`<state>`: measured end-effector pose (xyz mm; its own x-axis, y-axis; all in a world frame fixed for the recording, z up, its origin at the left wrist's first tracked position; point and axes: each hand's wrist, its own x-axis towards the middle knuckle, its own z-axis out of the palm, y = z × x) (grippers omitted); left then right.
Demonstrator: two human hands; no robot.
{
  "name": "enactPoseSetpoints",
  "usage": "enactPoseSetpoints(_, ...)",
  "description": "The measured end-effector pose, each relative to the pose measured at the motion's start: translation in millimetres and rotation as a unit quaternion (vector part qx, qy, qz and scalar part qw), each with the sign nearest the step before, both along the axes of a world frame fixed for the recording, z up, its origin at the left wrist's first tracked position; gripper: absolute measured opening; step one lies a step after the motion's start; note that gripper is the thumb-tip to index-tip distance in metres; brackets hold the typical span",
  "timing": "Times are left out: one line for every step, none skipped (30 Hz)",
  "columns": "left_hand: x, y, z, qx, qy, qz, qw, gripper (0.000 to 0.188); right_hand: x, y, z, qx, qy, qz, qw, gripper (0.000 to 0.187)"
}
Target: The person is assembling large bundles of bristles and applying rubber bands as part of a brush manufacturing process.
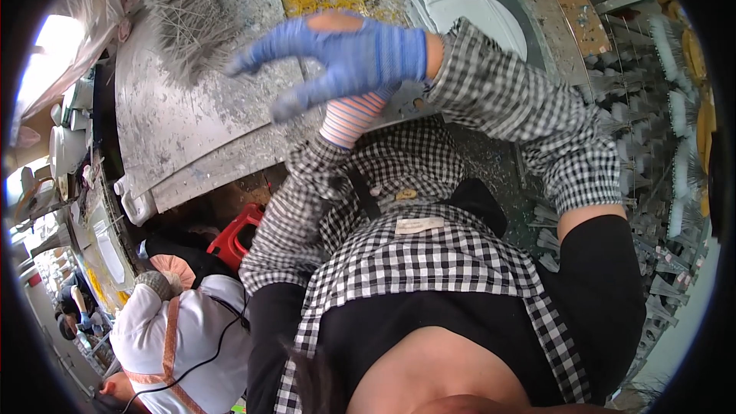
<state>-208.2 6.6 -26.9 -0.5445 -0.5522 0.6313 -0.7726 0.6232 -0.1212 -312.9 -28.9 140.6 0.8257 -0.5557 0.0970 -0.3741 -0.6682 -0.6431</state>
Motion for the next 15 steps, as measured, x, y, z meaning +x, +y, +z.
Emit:
enactPoseSetpoints(3.1,7.0,-2.2,-0.027,-0.002,-0.029,0.999,0.056,-0.5,4.2,-13.3,-0.025,-0.237,0.03,0.971,0.086)
enactPoseSetpoints(1.7,5.6,15.6,-0.029,-0.002,-0.027,0.999,0.056,-12.8,6.5,1.7,-0.021,-0.231,-0.016,0.972,0.101)
enactPoseSetpoints(2.6,6.6,34.2,0.141,0.227,-0.078,0.96,0.046,-31.2,4.3,-0.5,-0.023,-0.231,-0.013,0.972,0.101)
enactPoseSetpoints(-0.5,13.7,62.3,0.305,0.436,-0.133,0.836,0.037,-55.7,9.0,-3.0,-0.035,-0.198,-0.053,0.978,0.105)
enactPoseSetpoints(1.3,18.9,81.0,0.442,0.604,-0.162,0.643,0.029,-70.8,12.4,-10.1,-0.042,-0.17,-0.084,0.981,0.11)
enactPoseSetpoints(7.5,12.1,90.5,0.319,0.452,-0.108,0.826,0.013,-74.8,14.9,-33.3,0.017,-0.156,-0.086,0.984,0.111)
enactPoseSetpoints(-3.4,19.0,110.3,0.381,0.545,-0.097,0.74,0.01,-71.8,21.3,-61.3,-0.078,-0.112,-0.117,0.984,0.11)
enactPoseSetpoints(-18.8,22.4,116.7,0.329,0.549,-0.056,0.766,0.011,-59.7,30.0,-84.2,-0.03,-0.185,-0.146,0.971,0.103)
enactPoseSetpoints(-28.9,27.8,119.2,0.269,0.554,-0.008,0.788,0.012,-41.0,37.0,-99.1,0.018,-0.257,-0.163,0.952,0.097)
enactPoseSetpoints(-37.1,25.6,99.3,0.262,0.557,0.003,0.788,0.012,-32.2,38.1,-106.8,0.022,-0.257,-0.15,0.954,0.097)
enactPoseSetpoints(-45.8,14.2,61.3,0.198,0.577,0.059,0.79,0.022,-25.9,37.8,-113.6,0.111,-0.311,-0.177,0.927,0.087)
enactPoseSetpoints(-50.5,7.5,39.1,0.138,0.591,0.11,0.787,0.033,-24.2,37.4,-120.9,0.198,-0.361,-0.21,0.887,0.077)
enactPoseSetpoints(-47.7,9.3,53.8,0.147,0.588,0.101,0.789,0.033,-33.2,36.1,-129.2,0.195,-0.364,-0.222,0.883,0.077)
enactPoseSetpoints(-33.4,17.8,94.2,0.252,0.577,-0.043,0.775,0.042,-41.4,36.0,-134.1,0.155,-0.333,-0.185,0.912,0.071)
enactPoseSetpoints(-23.8,27.4,131.5,0.344,0.554,-0.179,0.737,0.052,-47.3,37.2,-136.4,0.116,-0.295,-0.138,0.938,0.064)
